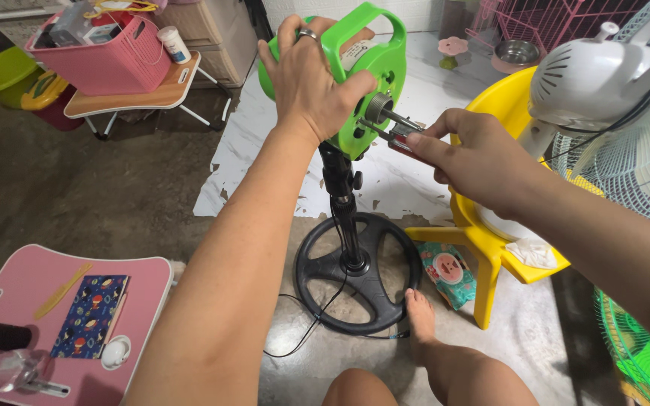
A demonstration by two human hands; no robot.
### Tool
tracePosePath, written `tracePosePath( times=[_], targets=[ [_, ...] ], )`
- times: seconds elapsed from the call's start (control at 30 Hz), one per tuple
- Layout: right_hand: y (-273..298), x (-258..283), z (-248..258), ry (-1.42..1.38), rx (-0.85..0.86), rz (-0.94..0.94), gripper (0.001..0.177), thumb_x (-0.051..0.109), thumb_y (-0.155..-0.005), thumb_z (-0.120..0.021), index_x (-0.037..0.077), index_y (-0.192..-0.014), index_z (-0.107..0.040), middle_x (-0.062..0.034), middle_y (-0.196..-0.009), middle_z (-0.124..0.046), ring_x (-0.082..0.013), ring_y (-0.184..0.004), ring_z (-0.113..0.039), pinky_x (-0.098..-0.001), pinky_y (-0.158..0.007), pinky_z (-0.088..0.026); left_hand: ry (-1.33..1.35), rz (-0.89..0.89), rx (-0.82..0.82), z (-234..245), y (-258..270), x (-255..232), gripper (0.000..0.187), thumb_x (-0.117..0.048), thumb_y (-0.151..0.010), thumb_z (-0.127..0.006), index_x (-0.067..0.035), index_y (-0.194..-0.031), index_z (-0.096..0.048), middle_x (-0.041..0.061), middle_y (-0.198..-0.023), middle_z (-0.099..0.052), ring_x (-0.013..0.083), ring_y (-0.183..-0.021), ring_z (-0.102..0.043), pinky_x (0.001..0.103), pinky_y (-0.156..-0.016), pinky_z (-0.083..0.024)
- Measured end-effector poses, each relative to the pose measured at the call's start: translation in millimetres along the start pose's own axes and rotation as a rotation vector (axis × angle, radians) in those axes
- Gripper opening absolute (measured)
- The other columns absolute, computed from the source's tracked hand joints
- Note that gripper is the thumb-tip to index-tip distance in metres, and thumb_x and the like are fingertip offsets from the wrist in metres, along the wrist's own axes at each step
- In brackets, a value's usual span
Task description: The person reassembles a green electric fan by attaching the motor housing to the stand, tightening the central nut with a multi-tool, and then fitting the front wire cage. The person handles the fan motor, stand, multi-tool, and front cage.
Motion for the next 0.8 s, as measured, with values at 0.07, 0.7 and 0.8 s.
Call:
tracePosePath(
  times=[0.07, 0.7, 0.8],
  targets=[
    [-0.6, -0.5, -2.1, -0.080, 0.024, -0.027, 0.038, 0.040, -0.093, -0.067, 0.004, -0.102, -0.066, -0.0071, -0.064, -0.058, -0.0115, -0.050, -0.047, -0.0289, -0.044, -0.036, -0.005, 0.000, 0.003, 0.8, -0.1, -0.4, 0.046, -0.046, -0.066, -0.072, -0.031, -0.108, -0.082, -0.004, -0.121, -0.068, 0.0300, -0.131, -0.043, 0.075, -0.113, -0.007],
    [16.3, -1.0, -9.8, 0.007, -0.034, -0.001, 0.047, 0.049, -0.090, -0.068, 0.007, -0.111, -0.063, -0.0058, -0.071, -0.065, -0.0122, -0.060, -0.059, -0.0297, -0.054, -0.048, -0.139, -0.114, 0.115, -2.8, 13.6, 6.3, 0.074, -0.058, -0.090, -0.072, -0.016, -0.149, -0.054, 0.017, -0.156, -0.048, 0.0446, -0.150, -0.023, 0.067, -0.118, -0.015],
    [28.9, -12.5, -6.2, -0.024, -0.041, 0.099, 0.047, 0.047, -0.090, -0.068, 0.008, -0.114, -0.062, -0.0056, -0.067, -0.067, -0.0100, -0.061, -0.061, -0.0276, -0.057, -0.049, -0.083, -0.042, -0.117, 8.6, 52.1, 7.0, 0.089, -0.063, -0.098, -0.071, -0.004, -0.157, -0.039, 0.028, -0.163, -0.033, 0.0463, -0.152, -0.020, 0.061, -0.124, -0.019]
  ],
)
Point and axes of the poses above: each hand's wrist, its own y-axis away from the middle knuckle, its own z-axis out of the back of the hand, x = y × z, the point moved 10 cm from there along -y, towards the middle knuckle
